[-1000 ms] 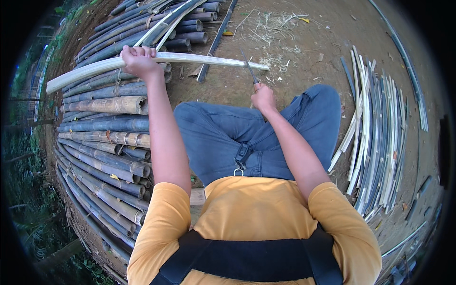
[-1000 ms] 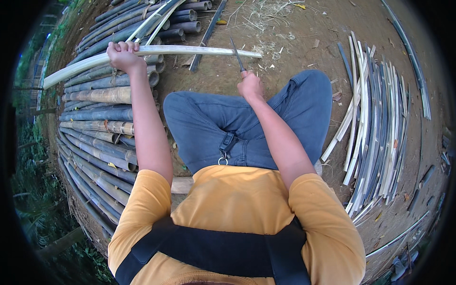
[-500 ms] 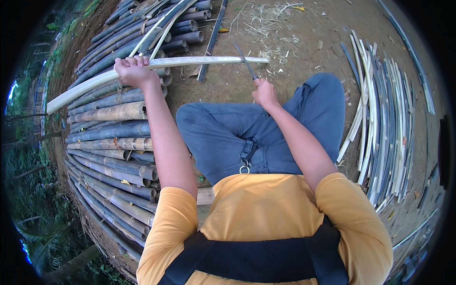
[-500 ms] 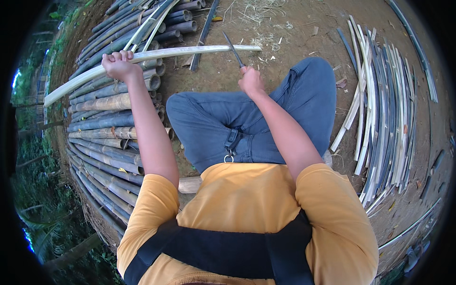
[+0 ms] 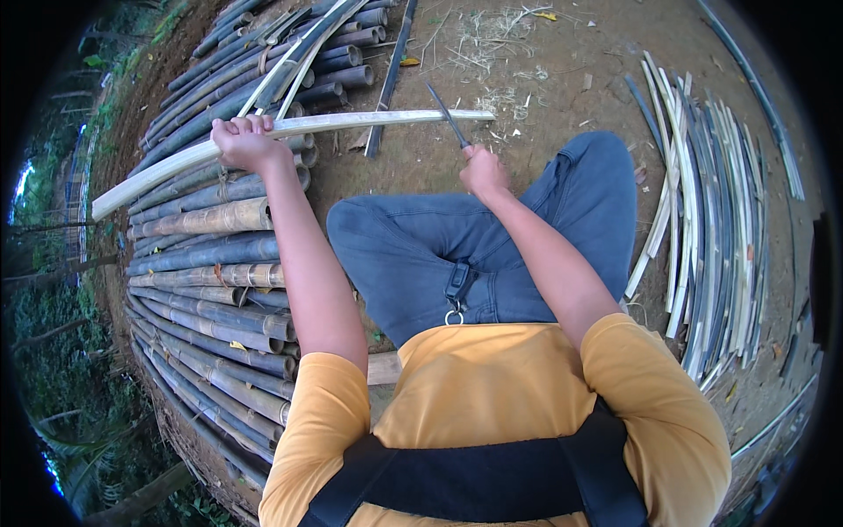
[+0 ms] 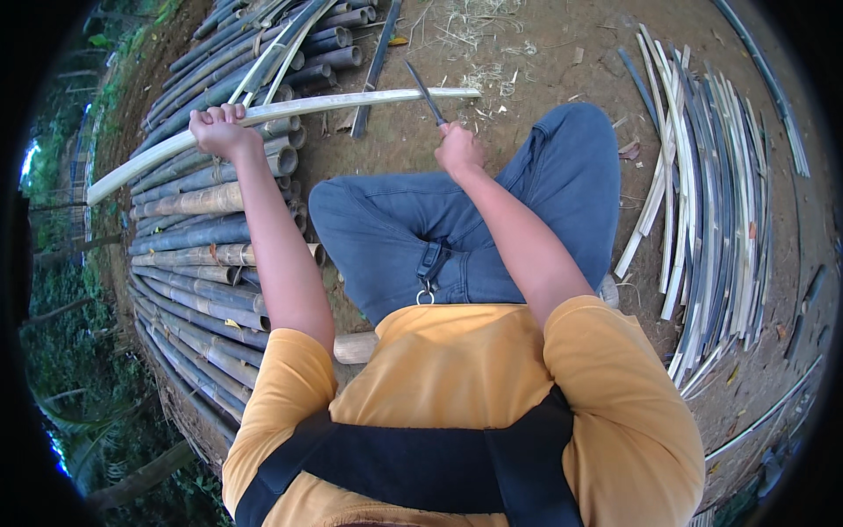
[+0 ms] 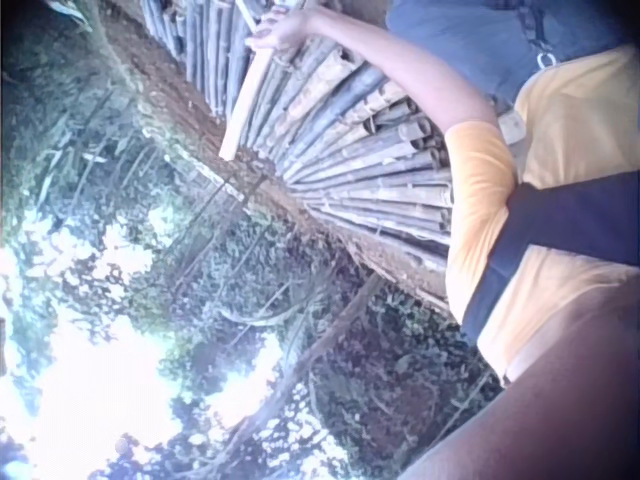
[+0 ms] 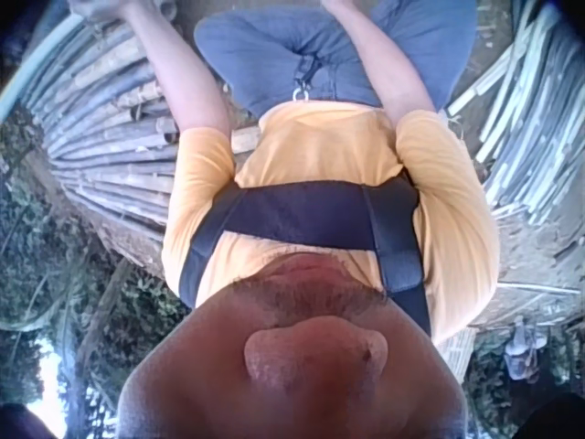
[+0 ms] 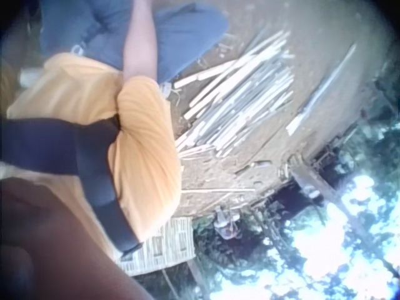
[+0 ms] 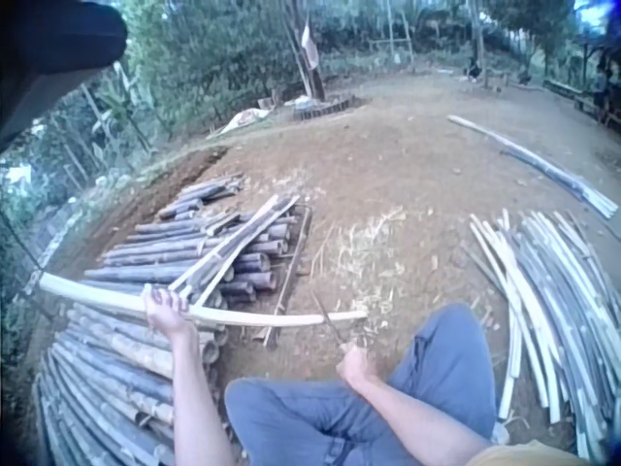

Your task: The person is sitting on the ground and uses a knife to shave and smooth a strip of bamboo, repeatedly running the blade along the surface and removing small shavings.

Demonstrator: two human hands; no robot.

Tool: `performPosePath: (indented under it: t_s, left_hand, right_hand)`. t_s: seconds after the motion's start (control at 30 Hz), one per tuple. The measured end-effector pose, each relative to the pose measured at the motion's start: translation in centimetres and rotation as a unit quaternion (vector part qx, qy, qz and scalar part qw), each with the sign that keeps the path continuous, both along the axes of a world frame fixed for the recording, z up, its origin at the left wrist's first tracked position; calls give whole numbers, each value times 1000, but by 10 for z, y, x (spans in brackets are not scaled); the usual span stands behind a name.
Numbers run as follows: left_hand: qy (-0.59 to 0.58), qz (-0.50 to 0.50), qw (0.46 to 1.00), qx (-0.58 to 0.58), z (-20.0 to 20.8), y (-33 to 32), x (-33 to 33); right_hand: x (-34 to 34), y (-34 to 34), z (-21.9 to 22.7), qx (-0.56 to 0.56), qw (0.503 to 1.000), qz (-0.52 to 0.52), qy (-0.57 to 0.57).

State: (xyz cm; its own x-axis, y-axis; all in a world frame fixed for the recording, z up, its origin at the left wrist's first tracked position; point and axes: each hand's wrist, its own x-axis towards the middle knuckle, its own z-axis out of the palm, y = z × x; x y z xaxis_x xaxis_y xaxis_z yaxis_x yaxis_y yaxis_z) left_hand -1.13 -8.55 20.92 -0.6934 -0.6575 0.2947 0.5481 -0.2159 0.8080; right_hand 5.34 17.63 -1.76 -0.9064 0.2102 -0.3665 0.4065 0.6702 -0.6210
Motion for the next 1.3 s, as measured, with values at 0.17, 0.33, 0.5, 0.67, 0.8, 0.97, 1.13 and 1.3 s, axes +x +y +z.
performPosePath:
  t_s: [0.17,0.33,0.5,0.67,0.8,0.97,1.13,1.3]
  left_hand:
    - [-1,19,1000,-12,1,3,4]
    - [14,-12,1000,-22,6,7,3]
    - [30,-30,997,-57,12,23,-3]
    - [38,-34,997,-64,18,32,-6]
    - [33,-25,997,-62,23,37,-9]
    - [44,-33,996,-64,26,44,-12]
    - [47,-26,997,-48,21,34,-10]
    - [39,-47,998,-31,20,34,-10]
  right_hand:
    - [-1,4,-10,-4,1000,-19,-2]
    - [0,2,4,-33,999,9,8]
    - [0,-8,19,-36,997,-16,60]
    - [1,0,24,-27,998,-23,47]
    - [7,1,17,-24,999,3,40]
    - [-6,16,-7,-33,997,-56,27]
    - [3,9,12,-1,999,24,27]
    - [-7,22,-15,-23,999,-38,-5]
